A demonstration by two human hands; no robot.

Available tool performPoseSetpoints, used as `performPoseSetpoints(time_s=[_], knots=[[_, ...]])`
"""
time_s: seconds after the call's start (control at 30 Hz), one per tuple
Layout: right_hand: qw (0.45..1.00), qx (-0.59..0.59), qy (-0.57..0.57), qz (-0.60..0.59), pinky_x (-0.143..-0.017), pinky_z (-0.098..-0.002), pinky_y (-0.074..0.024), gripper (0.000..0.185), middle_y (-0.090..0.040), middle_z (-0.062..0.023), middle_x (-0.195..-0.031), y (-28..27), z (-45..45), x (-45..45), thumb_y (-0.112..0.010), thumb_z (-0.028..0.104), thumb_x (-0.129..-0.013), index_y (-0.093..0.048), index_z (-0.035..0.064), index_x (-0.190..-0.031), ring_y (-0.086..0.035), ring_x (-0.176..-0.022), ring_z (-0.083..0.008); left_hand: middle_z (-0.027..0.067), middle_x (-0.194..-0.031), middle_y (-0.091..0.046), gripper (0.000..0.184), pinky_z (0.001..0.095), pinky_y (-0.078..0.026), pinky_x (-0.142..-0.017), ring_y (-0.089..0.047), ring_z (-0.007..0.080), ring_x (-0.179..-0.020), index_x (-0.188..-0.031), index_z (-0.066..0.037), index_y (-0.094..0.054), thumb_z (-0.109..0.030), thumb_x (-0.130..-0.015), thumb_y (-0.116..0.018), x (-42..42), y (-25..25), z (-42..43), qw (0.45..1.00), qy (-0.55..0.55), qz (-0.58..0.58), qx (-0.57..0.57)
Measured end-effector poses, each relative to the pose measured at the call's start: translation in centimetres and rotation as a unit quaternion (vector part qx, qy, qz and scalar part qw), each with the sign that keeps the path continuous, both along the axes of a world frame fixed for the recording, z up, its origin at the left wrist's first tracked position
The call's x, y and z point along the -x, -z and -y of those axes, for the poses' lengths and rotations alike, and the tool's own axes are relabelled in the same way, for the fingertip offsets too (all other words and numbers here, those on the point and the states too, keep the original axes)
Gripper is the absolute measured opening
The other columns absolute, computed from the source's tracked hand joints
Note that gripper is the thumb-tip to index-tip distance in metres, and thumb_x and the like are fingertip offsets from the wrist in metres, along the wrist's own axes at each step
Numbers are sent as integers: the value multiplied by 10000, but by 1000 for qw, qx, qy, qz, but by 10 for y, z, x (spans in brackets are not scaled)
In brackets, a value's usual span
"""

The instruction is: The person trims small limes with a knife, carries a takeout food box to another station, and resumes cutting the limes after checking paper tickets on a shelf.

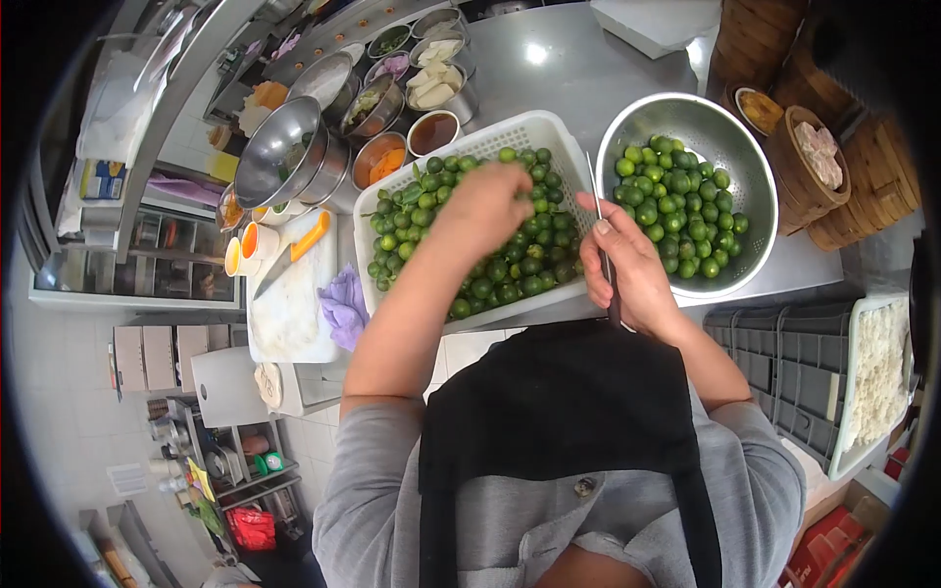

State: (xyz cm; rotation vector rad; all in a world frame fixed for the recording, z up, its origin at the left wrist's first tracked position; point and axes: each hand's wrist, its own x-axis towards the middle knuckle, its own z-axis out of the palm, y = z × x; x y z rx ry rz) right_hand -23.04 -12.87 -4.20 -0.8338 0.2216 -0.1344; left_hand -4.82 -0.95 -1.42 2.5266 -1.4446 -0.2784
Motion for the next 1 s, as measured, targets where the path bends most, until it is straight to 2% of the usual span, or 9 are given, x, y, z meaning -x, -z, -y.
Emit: performPoseSetpoints(time_s=[0.27,0.3,0.37,0.4,0.47,0.6,0.77,0.83,1.0], knots=[[994,95,-46,1,-405,-205,-345,390,-457,-21,-682,-1,3,7,-391,213,-1003,-380,36,-1351,-386,-434,-69,111,-981,-620,349,369,-488,-859,-612,291,-941,-1133,-63,-589,-147,-811,-694,16,30,-4,1000,10,-18,-23],[992,113,-52,5,-403,-203,-339,380,-459,-15,-667,-3,2,8,-391,205,-1004,-382,47,-1350,-382,-433,-65,102,-1009,-608,321,347,-505,-837,-620,252,-953,-1136,-55,-585,-109,-832,-673,20,22,-7,967,-22,-235,98],[988,143,-60,9,-406,-193,-326,405,-454,-2,-646,-3,0,10,-394,194,-1005,-352,76,-1390,-374,-432,-56,65,-1037,-581,315,294,-536,-821,-636,177,-946,-1182,-29,-541,2,-875,-599,39,-2,-14,756,-99,-592,261],[988,142,-60,10,-406,-193,-326,405,-454,-2,-646,-5,-1,11,-394,194,-1005,-352,76,-1390,-374,-432,-56,65,-1037,-581,315,294,-536,-821,-636,177,-946,-1182,-29,-541,2,-875,-599,45,-4,-19,757,-99,-591,261],[978,187,-91,28,-414,-188,-332,452,-453,0,-659,-10,-2,13,-396,182,-1004,-299,97,-1437,-381,-450,-50,70,-1047,-581,351,312,-535,-853,-630,193,-961,-1200,-15,-516,23,-862,-605,54,-5,-24,629,-118,-689,341],[961,238,-138,21,-445,-194,-364,521,-471,-2,-700,-11,-4,12,-434,179,-988,-244,153,-1472,-413,-507,-48,35,-1045,-583,362,242,-514,-824,-608,127,-913,-1201,-38,-536,1,-855,-637,53,17,-34,567,-120,-714,393],[952,269,-144,17,-436,-181,-351,542,-456,-1,-683,-7,-15,8,-416,166,-990,-200,167,-1488,-387,-488,-44,39,-1023,-630,415,246,-519,-804,-616,113,-890,-1272,-23,-515,-62,-878,-637,53,28,-49,591,-66,-680,429],[952,272,-138,0,-540,-202,-372,572,-459,8,-703,-13,-15,10,-477,159,-968,-230,167,-1483,-422,-605,-50,39,-1032,-630,418,267,-518,-821,-615,119,-909,-1294,-22,-510,-75,-894,-619,63,16,-49,671,-118,-614,400],[955,264,-134,13,-545,-201,-366,547,-453,14,-700,-10,-18,7,-473,155,-969,-265,161,-1475,-410,-602,-49,51,-1045,-629,346,284,-517,-830,-616,127,-917,-1237,-21,-541,-87,-905,-611,62,19,-51,671,-115,-601,419]])
